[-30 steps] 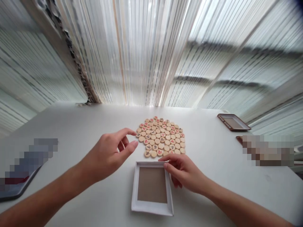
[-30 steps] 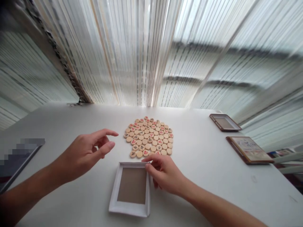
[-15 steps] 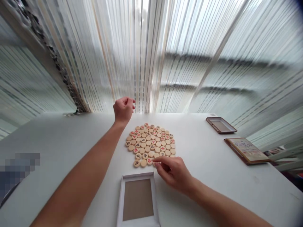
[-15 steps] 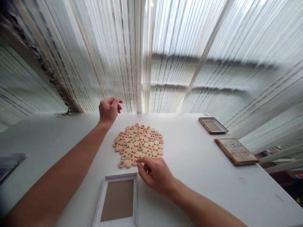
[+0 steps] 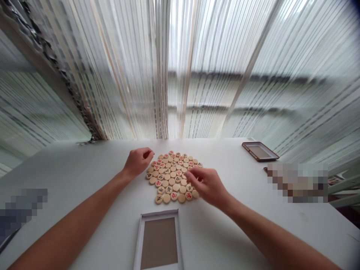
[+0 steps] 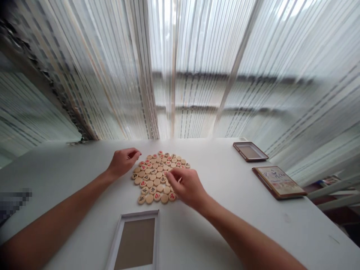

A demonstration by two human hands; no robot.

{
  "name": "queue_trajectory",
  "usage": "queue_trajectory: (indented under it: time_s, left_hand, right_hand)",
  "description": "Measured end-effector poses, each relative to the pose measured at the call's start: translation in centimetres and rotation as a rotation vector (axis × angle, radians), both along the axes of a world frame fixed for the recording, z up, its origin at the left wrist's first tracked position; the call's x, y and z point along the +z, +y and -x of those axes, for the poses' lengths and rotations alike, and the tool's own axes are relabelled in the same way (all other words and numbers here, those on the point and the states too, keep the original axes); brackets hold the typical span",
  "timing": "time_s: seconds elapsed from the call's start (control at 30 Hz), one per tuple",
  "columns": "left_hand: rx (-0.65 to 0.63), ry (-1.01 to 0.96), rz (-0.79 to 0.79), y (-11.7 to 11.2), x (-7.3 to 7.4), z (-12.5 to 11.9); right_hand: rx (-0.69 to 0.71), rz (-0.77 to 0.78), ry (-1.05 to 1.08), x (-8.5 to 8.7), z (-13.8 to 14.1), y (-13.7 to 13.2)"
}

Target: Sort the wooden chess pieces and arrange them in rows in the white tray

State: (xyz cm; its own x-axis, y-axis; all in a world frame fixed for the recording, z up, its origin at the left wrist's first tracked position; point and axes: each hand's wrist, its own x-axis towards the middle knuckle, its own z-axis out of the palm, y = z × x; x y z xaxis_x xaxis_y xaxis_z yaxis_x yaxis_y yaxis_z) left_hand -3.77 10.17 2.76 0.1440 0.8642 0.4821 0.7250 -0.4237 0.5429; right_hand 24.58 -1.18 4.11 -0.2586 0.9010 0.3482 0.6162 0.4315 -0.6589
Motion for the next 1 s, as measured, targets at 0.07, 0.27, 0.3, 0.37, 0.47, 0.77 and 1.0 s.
queue_trajectory:
  time_s: [0.07,0.27,0.3,0.37,0.47,0.77,1.0]
  left_hand:
    - [0.052,-0.018,-0.010,-0.7,-0.8,1.2]
    - [0.138,-0.099,-0.036,-1.3,-2.2,2.0]
    - [0.127,-0.100,-0.032,-1.4,-2.4,1.9]
    - [0.100,-0.094,-0.024,-1.6,-2.6,1.7]
    - [0.063,-0.097,-0.013,-1.8,-2.6,1.5]
    - [0.003,-0.223,0.017,-2.2,-1.9,1.2]
    - [-0.064,-0.531,0.217,-4.1,-1.2,-0.6]
  right_hand:
    - [-0.068,0.029,-0.050,0.8,0.0,4.0]
    - [-0.154,0.197,-0.268,0.5,1.4,13.4]
    - [-0.144,0.236,-0.290,0.1,1.6,14.0]
    - [-0.130,0.305,-0.324,-0.5,1.6,14.6]
    - [-0.117,0.367,-0.348,-1.2,1.3,14.9]
    - [-0.157,0.278,-0.126,-1.8,1.1,15.4]
    - [0.060,0.338,0.276,0.4,2.4,8.3]
